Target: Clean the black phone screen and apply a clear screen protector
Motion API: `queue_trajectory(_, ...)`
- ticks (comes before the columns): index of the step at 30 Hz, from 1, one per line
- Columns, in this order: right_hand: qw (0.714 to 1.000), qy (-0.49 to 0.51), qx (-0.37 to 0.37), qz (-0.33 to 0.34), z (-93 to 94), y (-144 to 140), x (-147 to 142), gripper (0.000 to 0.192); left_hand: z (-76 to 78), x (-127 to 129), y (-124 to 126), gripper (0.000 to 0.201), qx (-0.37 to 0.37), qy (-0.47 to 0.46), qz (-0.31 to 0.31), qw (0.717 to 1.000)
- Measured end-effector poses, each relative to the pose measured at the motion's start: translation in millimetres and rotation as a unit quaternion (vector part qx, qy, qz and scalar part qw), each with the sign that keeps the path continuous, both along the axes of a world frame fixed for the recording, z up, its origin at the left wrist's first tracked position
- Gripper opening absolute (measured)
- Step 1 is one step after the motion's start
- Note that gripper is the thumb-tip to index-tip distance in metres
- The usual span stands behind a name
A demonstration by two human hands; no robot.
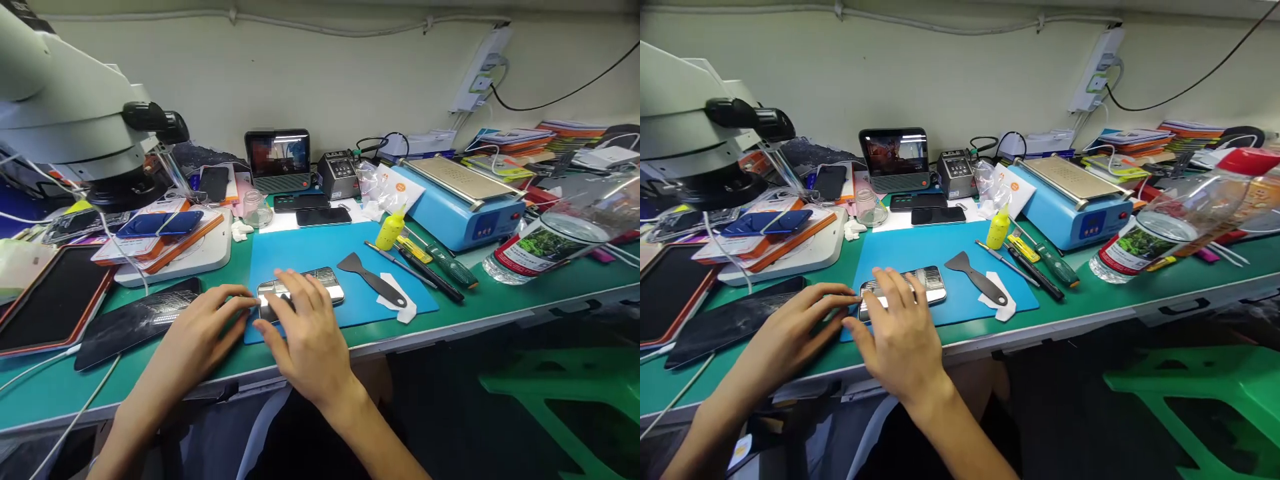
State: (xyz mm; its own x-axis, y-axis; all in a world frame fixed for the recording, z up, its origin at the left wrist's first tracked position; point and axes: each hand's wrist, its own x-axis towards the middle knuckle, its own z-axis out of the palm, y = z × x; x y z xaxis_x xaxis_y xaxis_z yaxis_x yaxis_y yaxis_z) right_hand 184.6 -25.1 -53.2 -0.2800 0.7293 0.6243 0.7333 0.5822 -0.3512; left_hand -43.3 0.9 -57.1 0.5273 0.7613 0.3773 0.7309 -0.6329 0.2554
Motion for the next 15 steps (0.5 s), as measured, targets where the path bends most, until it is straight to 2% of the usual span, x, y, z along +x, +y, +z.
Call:
queue_trajectory(2, 0.998, 0.033, -0.024, -0.037, 0.6, -1.1, -0.3, 0.033, 3.5, 1.2, -2.3, 0.023, 0.017, -0.003, 0.014, 1.0)
queue_trajectory(4, 0.997, 0.041, -0.047, -0.046, 2.1, -1.8, -1.1, 0.035, 5.0, 2.0, -3.8, 0.026, 0.025, -0.012, 0.034, 0.999)
queue_trajectory(11, 0.996, -0.035, -0.081, 0.016, 5.7, -2.9, -2.1, 0.045, 0.8, 2.6, 1.2, 0.062, -0.035, 0.014, 0.04, 0.999)
queue_trajectory(15, 0.996, -0.049, -0.076, 0.026, 2.5, -2.3, -0.8, 0.042, 2.1, 1.6, 6.7, 0.063, -0.062, 0.009, 0.036, 0.997)
